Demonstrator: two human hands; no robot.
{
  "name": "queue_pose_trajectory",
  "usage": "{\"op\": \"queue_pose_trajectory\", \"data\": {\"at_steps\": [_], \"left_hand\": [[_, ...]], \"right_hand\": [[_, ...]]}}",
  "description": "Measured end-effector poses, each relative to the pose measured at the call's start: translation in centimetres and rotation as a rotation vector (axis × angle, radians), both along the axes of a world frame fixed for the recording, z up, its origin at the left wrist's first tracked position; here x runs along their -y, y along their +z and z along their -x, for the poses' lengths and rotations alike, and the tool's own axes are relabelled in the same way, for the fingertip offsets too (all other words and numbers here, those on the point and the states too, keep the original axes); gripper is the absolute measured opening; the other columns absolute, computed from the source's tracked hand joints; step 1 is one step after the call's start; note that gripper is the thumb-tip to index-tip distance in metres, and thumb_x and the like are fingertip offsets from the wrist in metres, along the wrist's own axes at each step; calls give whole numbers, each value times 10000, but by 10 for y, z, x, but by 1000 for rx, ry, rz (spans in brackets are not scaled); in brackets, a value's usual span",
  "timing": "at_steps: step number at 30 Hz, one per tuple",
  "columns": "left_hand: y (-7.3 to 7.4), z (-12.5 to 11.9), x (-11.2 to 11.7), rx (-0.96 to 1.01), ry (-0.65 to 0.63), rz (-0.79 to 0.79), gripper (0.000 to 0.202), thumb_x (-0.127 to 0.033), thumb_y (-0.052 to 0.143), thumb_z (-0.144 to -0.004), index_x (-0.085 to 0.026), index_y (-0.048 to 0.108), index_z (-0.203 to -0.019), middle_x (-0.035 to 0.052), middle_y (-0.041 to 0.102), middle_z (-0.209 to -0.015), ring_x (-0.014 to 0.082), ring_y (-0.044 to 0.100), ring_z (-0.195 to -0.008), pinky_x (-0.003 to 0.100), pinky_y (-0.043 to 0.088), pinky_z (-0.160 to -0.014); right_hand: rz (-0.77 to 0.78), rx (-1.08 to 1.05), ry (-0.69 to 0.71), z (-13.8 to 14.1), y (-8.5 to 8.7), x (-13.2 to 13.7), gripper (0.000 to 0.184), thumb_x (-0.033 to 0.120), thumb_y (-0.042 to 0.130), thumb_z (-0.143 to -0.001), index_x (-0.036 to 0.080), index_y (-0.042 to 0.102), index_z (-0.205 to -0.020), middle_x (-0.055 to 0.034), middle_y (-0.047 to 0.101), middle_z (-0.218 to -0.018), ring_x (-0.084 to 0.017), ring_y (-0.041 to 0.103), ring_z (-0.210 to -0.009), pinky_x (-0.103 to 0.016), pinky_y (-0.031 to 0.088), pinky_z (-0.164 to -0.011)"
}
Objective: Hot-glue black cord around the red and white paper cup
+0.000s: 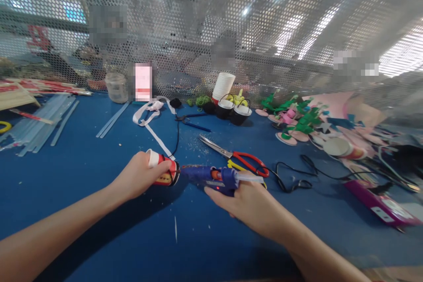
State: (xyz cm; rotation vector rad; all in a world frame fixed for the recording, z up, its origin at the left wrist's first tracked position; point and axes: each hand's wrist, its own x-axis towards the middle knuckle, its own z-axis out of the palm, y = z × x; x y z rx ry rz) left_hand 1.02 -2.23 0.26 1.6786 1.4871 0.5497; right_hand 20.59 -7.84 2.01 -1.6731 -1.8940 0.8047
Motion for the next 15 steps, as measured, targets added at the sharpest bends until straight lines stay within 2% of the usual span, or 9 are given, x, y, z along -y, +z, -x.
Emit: {"op": "queue_pose_trajectory", "data": {"at_steps": [5, 15], "left_hand": [[1, -1, 0, 10, 23, 9, 348, -455, 476, -634, -186, 364, -444, -68, 290, -419, 79, 248, -416, 218, 165, -387], [-2, 1, -1, 41, 26, 13, 338, -440, 482, -633, -179, 383, -442, -66, 289, -420, 78, 243, -424, 216, 159, -387]], "right_hand": [[-32, -8, 1, -2, -4, 1, 225, 247, 476, -697, 187, 398, -495, 69, 379, -382, -58, 357, -340, -177, 273, -343], [-177, 84, 110, -6, -10, 1, 166, 221, 482, -691, 175, 461, -533, 42, 440, -470, -73, 365, -434, -176, 298, -392]]}}
